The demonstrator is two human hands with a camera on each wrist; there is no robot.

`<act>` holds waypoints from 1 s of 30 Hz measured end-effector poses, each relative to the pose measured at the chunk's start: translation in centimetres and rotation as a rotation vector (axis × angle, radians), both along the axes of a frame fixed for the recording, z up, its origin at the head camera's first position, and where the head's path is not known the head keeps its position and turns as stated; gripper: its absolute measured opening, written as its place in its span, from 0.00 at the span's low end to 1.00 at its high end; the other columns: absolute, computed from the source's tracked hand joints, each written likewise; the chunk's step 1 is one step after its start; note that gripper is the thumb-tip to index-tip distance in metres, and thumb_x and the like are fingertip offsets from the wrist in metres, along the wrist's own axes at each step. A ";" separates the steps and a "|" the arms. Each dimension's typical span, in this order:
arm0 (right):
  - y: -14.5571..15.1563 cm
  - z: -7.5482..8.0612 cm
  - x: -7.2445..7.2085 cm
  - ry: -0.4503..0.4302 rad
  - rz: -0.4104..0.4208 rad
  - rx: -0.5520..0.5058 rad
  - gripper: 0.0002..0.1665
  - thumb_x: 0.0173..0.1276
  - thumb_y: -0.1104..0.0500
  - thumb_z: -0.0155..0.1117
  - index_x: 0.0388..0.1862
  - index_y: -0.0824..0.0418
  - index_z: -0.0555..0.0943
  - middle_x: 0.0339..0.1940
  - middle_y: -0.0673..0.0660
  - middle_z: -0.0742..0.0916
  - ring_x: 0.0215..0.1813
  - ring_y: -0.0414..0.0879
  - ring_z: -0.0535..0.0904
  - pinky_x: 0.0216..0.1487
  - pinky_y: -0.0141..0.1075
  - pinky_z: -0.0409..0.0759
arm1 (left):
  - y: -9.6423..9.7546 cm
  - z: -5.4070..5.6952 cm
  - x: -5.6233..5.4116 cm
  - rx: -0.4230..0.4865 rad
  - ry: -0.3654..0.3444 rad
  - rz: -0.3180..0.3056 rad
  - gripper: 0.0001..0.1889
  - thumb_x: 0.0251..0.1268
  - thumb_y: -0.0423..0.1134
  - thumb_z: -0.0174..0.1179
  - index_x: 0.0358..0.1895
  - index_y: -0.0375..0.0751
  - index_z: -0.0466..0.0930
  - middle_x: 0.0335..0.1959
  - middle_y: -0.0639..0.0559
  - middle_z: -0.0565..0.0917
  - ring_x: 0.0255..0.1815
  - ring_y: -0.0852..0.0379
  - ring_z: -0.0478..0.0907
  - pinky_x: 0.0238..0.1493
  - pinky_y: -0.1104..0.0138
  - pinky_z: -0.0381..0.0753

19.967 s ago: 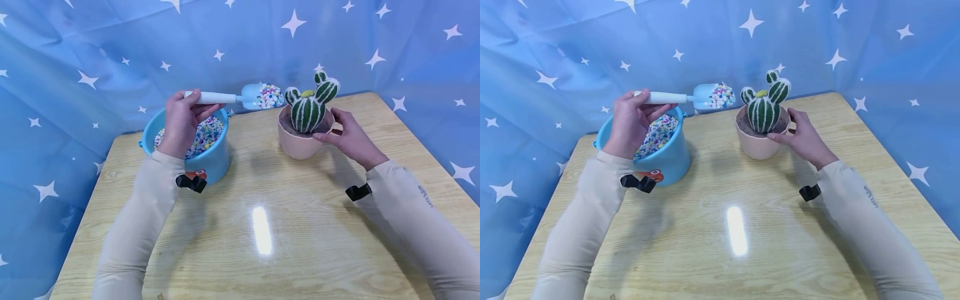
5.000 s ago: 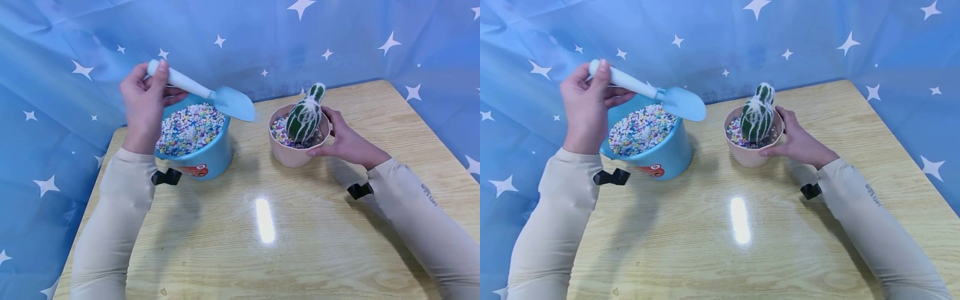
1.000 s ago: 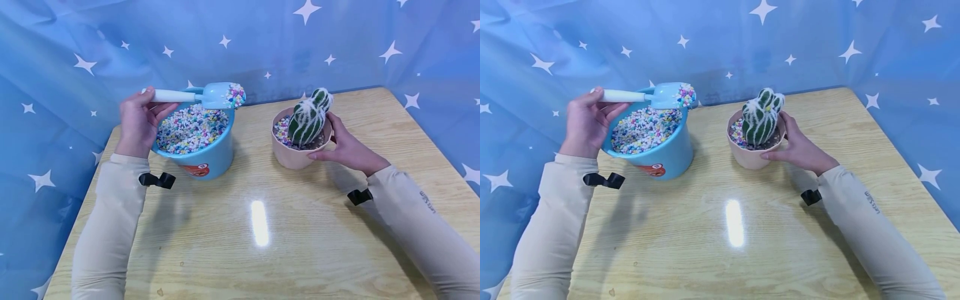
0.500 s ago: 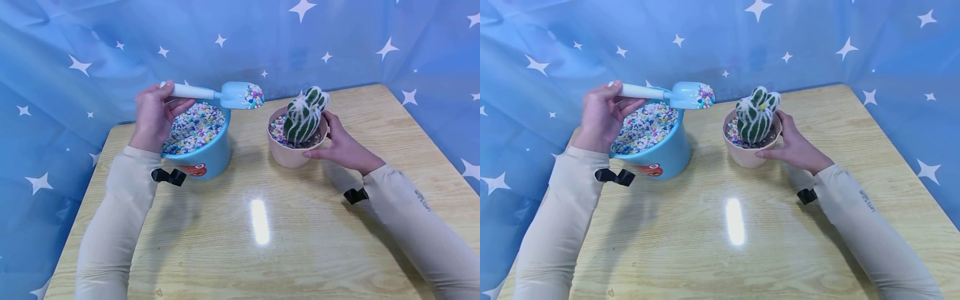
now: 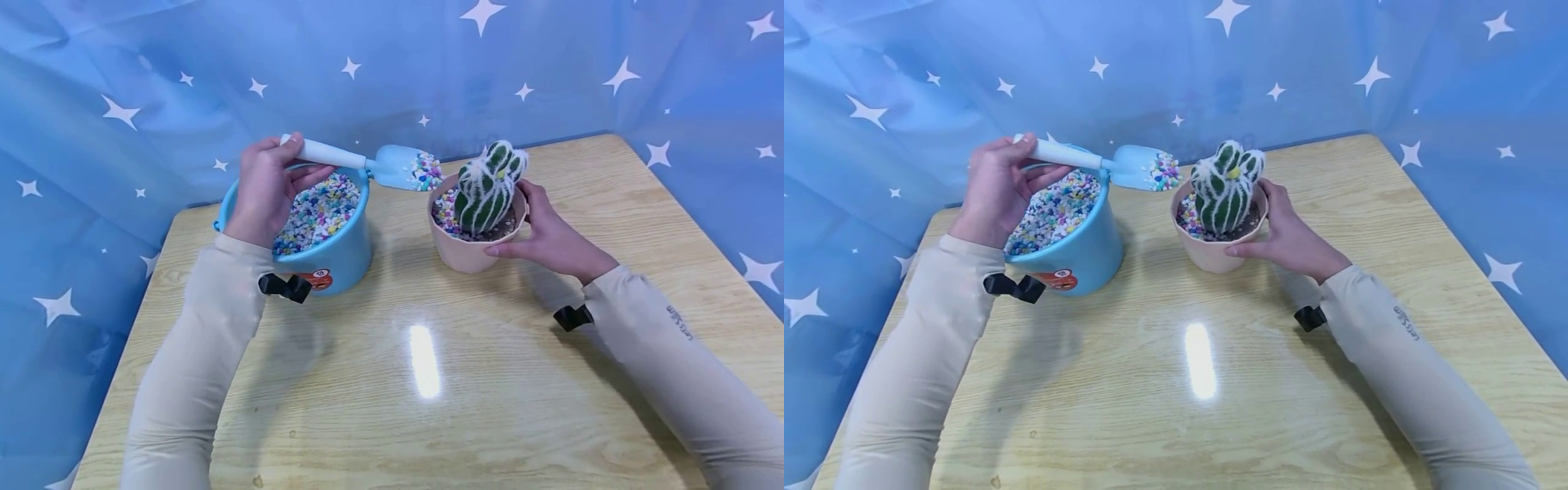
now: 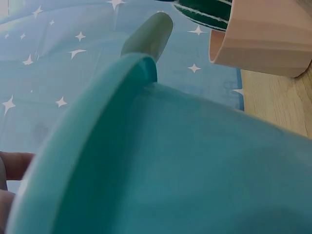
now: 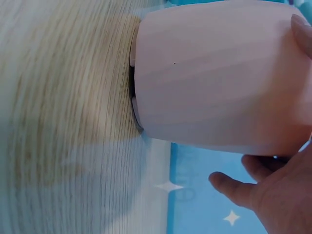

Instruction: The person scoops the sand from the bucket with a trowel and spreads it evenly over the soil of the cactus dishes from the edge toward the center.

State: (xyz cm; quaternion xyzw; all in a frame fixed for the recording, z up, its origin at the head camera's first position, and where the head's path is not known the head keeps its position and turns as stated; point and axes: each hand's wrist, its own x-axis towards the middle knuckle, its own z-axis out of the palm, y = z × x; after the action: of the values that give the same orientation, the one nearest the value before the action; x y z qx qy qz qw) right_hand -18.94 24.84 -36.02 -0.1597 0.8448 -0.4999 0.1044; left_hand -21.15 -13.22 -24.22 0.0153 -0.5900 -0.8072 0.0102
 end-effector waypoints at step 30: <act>-0.3 0.0 -0.1 0.052 0.027 -0.043 0.71 0.55 0.56 0.80 0.80 0.41 0.36 0.76 0.58 0.49 0.76 0.56 0.42 0.74 0.61 0.44 | 1.5 -0.1 0.4 -0.136 0.059 -0.018 0.13 0.74 0.36 0.56 0.51 0.28 0.72 0.52 0.32 0.78 0.38 0.42 0.86 0.44 0.58 0.87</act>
State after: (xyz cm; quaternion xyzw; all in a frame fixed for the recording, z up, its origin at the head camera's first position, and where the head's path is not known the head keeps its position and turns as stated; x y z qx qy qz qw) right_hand -19.05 24.51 -36.03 -0.1864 0.8341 -0.5121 0.0857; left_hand -20.78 -11.68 -24.32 -0.0144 -0.6432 -0.7653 0.0213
